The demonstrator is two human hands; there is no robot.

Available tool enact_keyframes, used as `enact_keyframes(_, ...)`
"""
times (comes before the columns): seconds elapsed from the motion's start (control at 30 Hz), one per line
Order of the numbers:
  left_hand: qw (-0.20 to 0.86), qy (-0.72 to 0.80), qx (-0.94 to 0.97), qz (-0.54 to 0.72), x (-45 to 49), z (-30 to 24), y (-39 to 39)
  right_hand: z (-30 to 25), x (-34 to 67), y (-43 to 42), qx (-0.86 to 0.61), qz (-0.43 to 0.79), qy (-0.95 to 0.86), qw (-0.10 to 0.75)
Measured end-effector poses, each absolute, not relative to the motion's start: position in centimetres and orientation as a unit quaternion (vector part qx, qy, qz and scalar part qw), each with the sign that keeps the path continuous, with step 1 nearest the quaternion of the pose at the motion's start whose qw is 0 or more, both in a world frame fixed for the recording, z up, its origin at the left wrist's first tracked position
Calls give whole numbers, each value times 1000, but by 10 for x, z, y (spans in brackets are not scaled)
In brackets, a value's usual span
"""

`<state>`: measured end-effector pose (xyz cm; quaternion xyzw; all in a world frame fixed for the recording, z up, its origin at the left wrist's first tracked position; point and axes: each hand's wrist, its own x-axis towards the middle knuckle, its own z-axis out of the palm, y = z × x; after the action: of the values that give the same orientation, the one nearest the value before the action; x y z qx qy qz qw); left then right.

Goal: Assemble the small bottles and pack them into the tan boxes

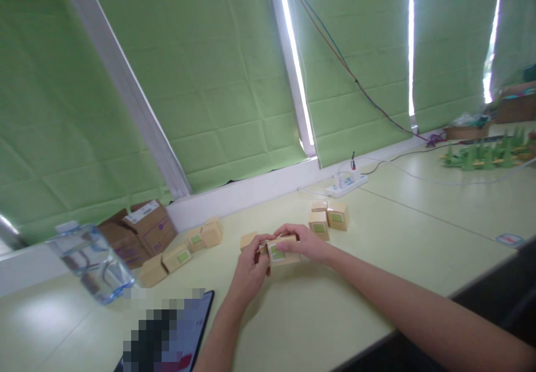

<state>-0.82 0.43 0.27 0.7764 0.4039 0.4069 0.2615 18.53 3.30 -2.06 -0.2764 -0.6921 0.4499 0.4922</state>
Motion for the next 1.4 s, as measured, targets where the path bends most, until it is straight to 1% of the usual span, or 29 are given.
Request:
enact_keyframes(0.13,280,402,728,480,-13,7,6,-18,188,33,-243,539,-601,538)
enact_keyframes(0.2,278,403,701,518,-15,11,6,-17,189,33,-242,564,-562,554)
enact_keyframes(0.27,240,418,698,529,-17,15,5,-16,190,32,-259,544,-573,555)
enact_keyframes(0.33,185,426,717,520,-17,17,4,-16,189,32,-287,495,-614,544)
enact_keyframes(0.4,141,404,747,509,-16,18,3,-17,187,33,-314,451,-647,528)
enact_keyframes(0.53,76,372,795,474,-13,15,2,-19,185,37,-337,428,-663,513)
enact_keyframes(0.67,51,381,806,451,-11,13,2,-21,185,39,-345,412,-667,517)
enact_keyframes(0.83,23,408,792,455,-15,10,9,-23,184,40,-328,418,-661,529)
enact_keyframes(0.93,21,421,788,449,-18,7,15,-23,184,40,-319,431,-652,536)
enact_keyframes(1.2,53,425,788,442,-21,0,20,-21,187,37,-343,403,-649,546)
enact_keyframes(1.4,75,430,771,464,-24,-2,23,-26,184,39,-338,413,-649,543)
